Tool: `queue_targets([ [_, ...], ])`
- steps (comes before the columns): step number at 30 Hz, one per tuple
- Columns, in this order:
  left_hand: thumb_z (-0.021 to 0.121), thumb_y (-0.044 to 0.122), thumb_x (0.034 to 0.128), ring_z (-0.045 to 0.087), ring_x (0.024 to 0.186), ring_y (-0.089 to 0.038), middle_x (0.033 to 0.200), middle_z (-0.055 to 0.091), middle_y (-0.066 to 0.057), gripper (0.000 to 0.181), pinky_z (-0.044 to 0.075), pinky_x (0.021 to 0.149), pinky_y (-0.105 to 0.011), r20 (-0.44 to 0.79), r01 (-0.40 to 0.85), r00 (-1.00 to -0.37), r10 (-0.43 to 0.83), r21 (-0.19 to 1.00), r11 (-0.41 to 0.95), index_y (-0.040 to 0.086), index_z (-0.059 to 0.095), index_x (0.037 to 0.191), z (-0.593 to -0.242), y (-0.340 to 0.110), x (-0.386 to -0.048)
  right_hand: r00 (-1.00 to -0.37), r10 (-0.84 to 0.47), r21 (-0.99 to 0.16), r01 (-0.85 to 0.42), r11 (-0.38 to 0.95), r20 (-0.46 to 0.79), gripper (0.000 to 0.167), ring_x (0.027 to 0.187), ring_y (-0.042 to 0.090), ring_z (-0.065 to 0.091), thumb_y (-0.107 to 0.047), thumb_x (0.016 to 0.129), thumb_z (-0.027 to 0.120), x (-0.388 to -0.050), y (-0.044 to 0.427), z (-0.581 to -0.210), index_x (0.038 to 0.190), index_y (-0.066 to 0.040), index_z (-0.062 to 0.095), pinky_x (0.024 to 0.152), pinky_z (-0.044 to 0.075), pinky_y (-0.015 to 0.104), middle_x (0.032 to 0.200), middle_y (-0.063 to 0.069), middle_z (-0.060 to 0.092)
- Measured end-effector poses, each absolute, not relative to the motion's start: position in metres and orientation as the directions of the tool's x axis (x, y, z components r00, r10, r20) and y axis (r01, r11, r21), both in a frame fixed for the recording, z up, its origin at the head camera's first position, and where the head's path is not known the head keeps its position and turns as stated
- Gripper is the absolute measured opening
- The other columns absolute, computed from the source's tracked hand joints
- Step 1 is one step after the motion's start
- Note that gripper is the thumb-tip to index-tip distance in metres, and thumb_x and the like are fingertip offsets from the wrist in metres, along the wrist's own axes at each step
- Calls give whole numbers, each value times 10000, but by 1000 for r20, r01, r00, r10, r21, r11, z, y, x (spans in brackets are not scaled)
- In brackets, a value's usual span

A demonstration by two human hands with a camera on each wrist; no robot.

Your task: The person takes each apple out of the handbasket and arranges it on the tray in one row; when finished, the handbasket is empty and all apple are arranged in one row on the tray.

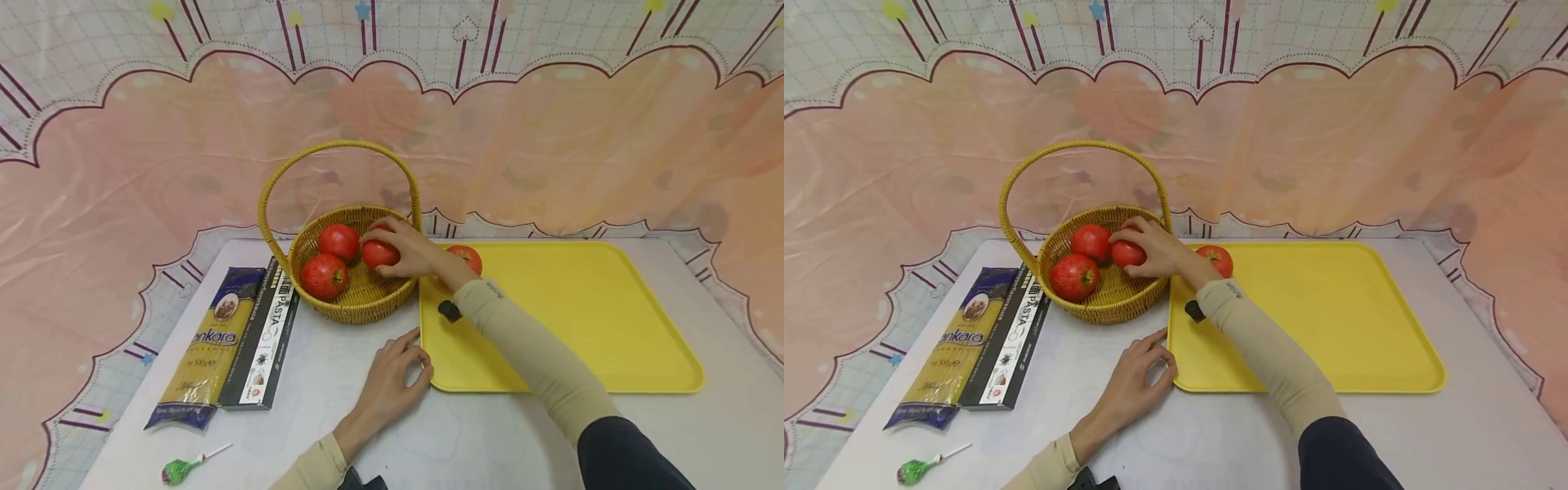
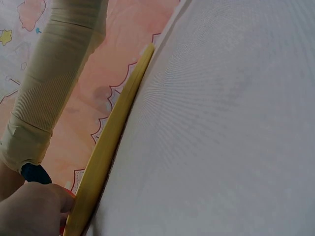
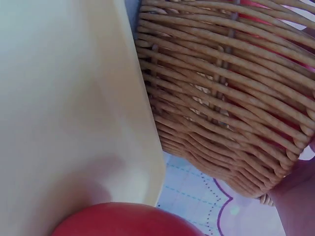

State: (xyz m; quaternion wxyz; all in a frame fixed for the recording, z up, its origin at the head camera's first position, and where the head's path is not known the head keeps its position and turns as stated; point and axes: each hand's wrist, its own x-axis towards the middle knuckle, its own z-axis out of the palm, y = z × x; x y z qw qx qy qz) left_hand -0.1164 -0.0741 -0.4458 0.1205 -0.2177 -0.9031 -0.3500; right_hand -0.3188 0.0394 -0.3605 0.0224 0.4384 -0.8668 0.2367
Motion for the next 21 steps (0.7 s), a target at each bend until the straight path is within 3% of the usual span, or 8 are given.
queue_targets([
  [10,657,236,846,553,1065,-165,1355,552,-53,42,392,795,-323,378,484,-872,311,576,659,235,626,816,-447,-73,-117,-615,-738,-424,-768,481,277,520,1254,255,400,-346,815,670,-313,49,-359,1302,-236,527,973,429,424,1395,84,380],
  [21,656,239,848,551,1079,-172,1353,555,-47,50,398,805,-329,376,483,-873,311,575,660,244,619,815,-445,-75,-116,-652,-717,-448,-733,511,249,493,1358,289,317,-360,825,666,-304,62,-345,1290,-284,521,998,400,475,1411,45,366],
])
